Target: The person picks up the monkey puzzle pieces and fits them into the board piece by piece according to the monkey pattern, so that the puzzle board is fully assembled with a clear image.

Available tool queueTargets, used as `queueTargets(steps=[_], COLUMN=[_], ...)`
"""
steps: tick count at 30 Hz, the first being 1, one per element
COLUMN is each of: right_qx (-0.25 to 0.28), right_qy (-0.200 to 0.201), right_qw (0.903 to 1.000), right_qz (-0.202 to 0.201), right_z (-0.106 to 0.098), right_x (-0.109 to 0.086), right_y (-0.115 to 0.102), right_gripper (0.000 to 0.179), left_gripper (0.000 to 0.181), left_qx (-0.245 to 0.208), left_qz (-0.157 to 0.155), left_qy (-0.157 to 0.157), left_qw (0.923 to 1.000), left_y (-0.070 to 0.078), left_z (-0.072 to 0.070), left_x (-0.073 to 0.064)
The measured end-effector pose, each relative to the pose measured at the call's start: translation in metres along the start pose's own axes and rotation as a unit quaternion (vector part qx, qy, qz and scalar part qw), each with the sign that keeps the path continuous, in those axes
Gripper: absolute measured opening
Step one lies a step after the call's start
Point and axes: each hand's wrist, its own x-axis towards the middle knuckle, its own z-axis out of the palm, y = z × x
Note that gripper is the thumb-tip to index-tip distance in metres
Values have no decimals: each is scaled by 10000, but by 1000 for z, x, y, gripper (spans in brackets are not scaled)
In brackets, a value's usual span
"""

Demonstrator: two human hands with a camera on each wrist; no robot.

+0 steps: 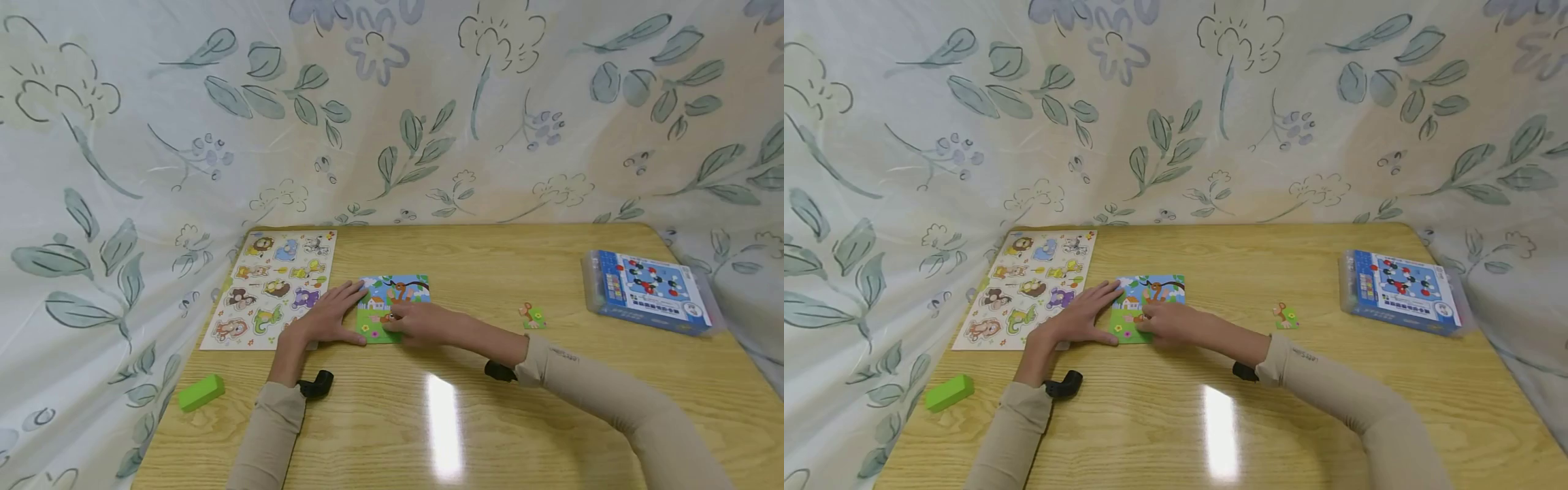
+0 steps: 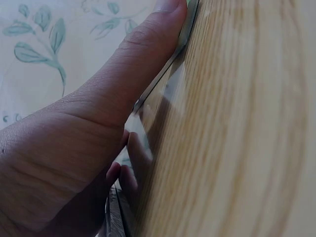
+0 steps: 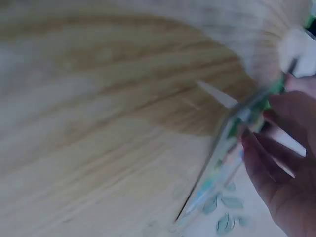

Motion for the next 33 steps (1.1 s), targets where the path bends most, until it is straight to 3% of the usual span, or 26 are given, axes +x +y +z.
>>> queueTargets(steps=[3, 7, 12, 16, 22, 33], right_qx=[591, 912, 1121, 1137, 793, 489], right_qy=[-44, 342, 995, 1150, 1366, 1542], right_qw=[9981, 9912, 9684, 9572, 9607, 9688], right_qz=[168, 900, 1996, 2401, 2281, 1876], right_z=[-2, 1, 11, 14, 19, 24], right_x=[-20, -80, -163, -206, -226, -224], right_y=[3, 11, 33, 47, 58, 70], right_gripper=[39, 46, 50, 54, 56, 54], left_gripper=[105, 105, 105, 105, 105, 106], left_qx=[63, 23, 80, 94, 35, 40], left_qz=[-2, 12, 0, -43, -46, -25], left_qy=[-41, -91, -41, -31, -57, -70], left_qw=[10000, 10000, 10000, 9999, 10000, 10000], left_y=[-2, 1, 1, -1, -1, -3], left_z=[-2, -1, -3, -3, -2, -1], left_x=[-2, -1, 0, 1, 1, 1])
